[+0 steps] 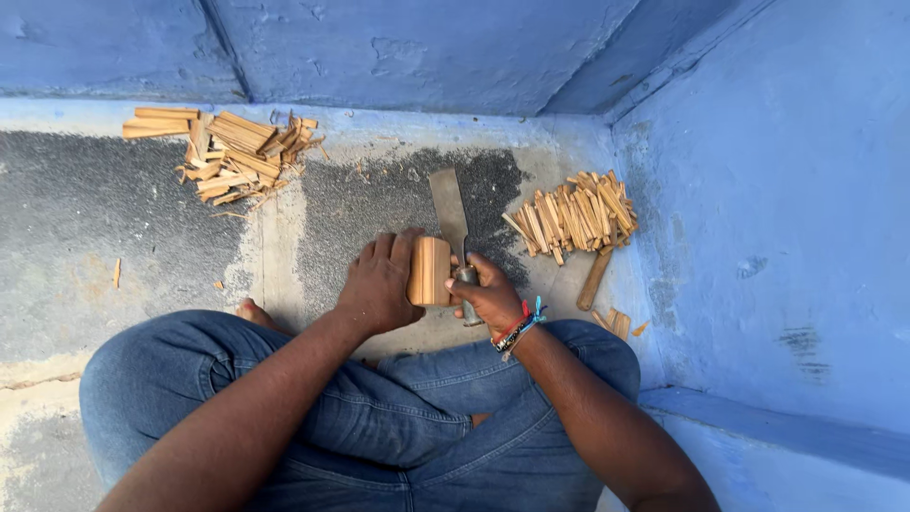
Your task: The person sits on the floor and splits a rectangular wooden block into smaller pieces using a hammer and a metal splitting tool. They repeatedly position the tool on the wood and strike it with the hammer, creating piles of split wood on the floor.
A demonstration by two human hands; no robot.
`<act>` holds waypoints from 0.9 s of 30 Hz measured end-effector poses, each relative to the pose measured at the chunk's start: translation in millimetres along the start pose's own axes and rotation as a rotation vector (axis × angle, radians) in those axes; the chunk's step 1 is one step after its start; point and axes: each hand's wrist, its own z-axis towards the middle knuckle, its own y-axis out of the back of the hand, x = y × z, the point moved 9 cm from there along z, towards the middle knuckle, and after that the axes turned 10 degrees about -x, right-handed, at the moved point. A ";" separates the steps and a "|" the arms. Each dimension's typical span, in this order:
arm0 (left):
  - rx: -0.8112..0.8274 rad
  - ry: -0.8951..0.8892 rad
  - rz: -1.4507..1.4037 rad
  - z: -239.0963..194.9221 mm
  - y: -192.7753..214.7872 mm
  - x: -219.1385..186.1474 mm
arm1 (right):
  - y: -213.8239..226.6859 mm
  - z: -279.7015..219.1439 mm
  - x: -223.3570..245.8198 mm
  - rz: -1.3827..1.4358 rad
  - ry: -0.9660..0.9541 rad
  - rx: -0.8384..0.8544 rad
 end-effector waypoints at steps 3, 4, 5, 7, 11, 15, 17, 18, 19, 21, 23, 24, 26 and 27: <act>0.007 -0.005 -0.018 1.7 -7.3 2.6 | 4.0 -1.9 5.7 -0.077 -0.017 -0.062; -0.015 -0.008 -0.013 3.1 -9.0 6.9 | 7.6 -3.4 4.1 -0.108 -0.032 -0.086; -0.048 -0.015 -0.004 8.2 -7.9 12.8 | 6.0 -1.8 7.6 -0.078 -0.007 -0.073; -0.119 -0.035 -0.025 15.4 -7.7 20.3 | 5.5 -0.9 12.1 -0.014 0.040 -0.047; -0.166 -0.039 0.023 20.0 -8.9 35.0 | 14.5 5.9 16.4 0.072 0.056 -0.027; -0.012 0.074 0.147 11.6 -19.4 36.3 | 14.1 7.5 19.7 0.090 0.056 -0.026; 0.020 0.043 0.231 12.5 -19.5 28.4 | 14.6 7.0 17.9 0.083 0.031 -0.041; 0.034 0.048 0.230 14.5 -18.5 27.2 | 14.6 7.1 17.6 0.089 0.024 -0.048; 0.052 0.052 0.227 15.9 -19.4 25.7 | 15.9 5.6 15.7 0.094 0.014 -0.058; 0.092 0.082 0.216 22.2 -19.6 28.1 | 14.6 4.6 15.1 0.089 0.006 -0.062; 0.141 0.138 0.199 29.8 -20.5 34.5 | 14.4 3.2 17.9 0.065 -0.002 -0.085; 0.153 0.122 0.206 34.1 -20.8 34.5 | 14.6 0.7 18.4 0.046 -0.008 -0.108; 0.176 0.094 0.220 41.8 -21.0 37.1 | 12.7 -4.6 17.0 0.027 -0.056 -0.132; 0.176 0.059 0.241 44.8 -22.1 35.7 | 13.0 -9.4 13.2 0.027 -0.096 -0.138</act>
